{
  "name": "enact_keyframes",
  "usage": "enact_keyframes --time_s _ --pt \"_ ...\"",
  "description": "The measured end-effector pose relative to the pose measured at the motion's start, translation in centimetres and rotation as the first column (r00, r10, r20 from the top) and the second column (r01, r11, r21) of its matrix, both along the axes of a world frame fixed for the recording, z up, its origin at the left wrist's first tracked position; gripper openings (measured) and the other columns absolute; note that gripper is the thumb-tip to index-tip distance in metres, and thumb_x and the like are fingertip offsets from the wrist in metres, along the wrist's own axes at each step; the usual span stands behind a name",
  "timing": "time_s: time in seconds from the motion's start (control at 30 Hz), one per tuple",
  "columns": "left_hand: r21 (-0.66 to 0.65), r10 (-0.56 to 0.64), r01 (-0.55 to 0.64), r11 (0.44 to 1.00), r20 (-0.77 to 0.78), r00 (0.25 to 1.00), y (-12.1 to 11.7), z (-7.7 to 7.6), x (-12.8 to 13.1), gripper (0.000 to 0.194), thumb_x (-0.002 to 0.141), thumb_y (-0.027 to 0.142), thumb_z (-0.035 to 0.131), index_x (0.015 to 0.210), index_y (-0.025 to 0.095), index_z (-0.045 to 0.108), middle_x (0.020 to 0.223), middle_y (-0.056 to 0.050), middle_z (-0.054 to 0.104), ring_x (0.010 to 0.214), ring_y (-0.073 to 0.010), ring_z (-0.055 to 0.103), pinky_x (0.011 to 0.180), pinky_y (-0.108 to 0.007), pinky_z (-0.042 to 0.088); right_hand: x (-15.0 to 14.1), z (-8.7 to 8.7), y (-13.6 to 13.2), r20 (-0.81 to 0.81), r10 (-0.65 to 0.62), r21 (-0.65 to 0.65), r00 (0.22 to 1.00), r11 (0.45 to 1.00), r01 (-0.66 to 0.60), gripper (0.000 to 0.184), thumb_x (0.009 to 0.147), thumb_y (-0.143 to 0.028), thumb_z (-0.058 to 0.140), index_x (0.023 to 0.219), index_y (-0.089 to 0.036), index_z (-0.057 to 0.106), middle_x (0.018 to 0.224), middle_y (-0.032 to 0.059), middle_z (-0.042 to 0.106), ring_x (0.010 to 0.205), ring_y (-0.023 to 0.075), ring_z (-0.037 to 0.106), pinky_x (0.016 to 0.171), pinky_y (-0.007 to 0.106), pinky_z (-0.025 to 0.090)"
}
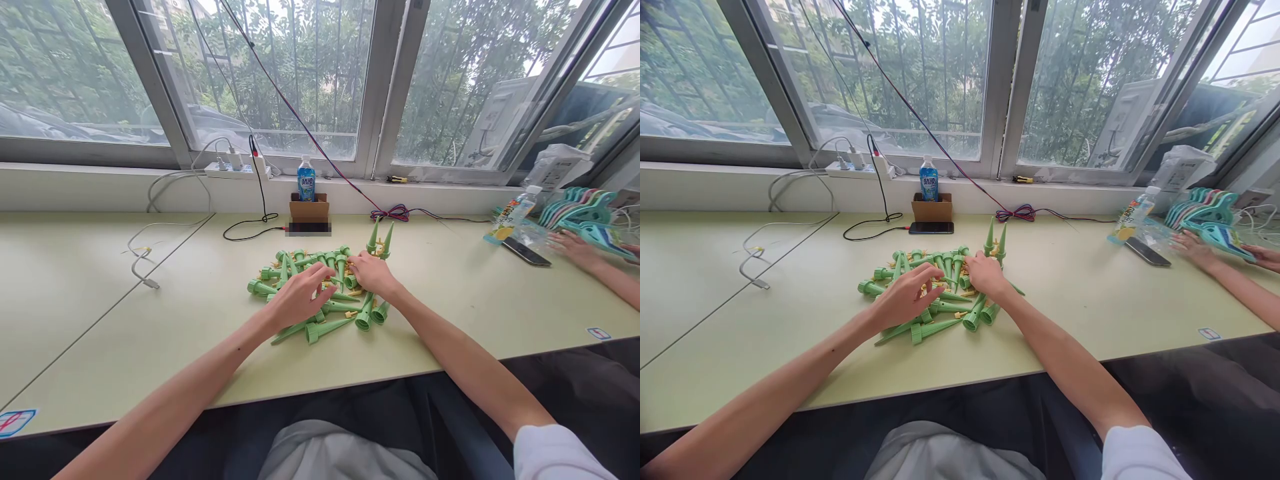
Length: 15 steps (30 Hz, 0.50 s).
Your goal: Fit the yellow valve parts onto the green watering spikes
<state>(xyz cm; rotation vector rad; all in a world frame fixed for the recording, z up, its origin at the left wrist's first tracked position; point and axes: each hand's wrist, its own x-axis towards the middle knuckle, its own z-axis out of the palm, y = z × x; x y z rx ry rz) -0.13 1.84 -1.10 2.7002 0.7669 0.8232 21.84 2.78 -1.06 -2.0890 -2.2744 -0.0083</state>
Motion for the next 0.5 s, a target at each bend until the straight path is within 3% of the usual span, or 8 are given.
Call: enact_keyframes --time_s 0.23,0.5 --pt "-0.011 -0.005 0.005 1.0 -0.006 1.0 -0.12 0.18 -0.02 0.016 0.101 0.031 0.045 0.109 0.021 0.054 0.103 -0.006 0.059 0.069 -0.0117 0.062 0.054 -0.025 0.045 0.23 -0.65 0.22 -0.046 0.019 0.035 0.999 0.999 -0.017 0.026 0.104 -0.024 0.039 0.12 -0.021 0.058 0.113 0.0128 0.06 0.096 0.0239 0.066 0.072 0.029 0.044" --pt "0.01 0.004 -0.004 1.0 -0.004 1.0 -0.01 0.09 -0.09 0.017 0.101 0.032 0.045 0.107 0.02 0.057 0.1 -0.005 0.06 0.066 -0.0112 0.06 0.056 -0.026 0.046 -0.17 -0.52 -0.01 -0.115 0.042 0.092 0.993 0.995 -0.031 0.026 0.103 -0.024 0.039 0.118 -0.019 0.059 0.114 0.0129 0.062 0.098 0.0236 0.065 0.078 0.029 0.044"
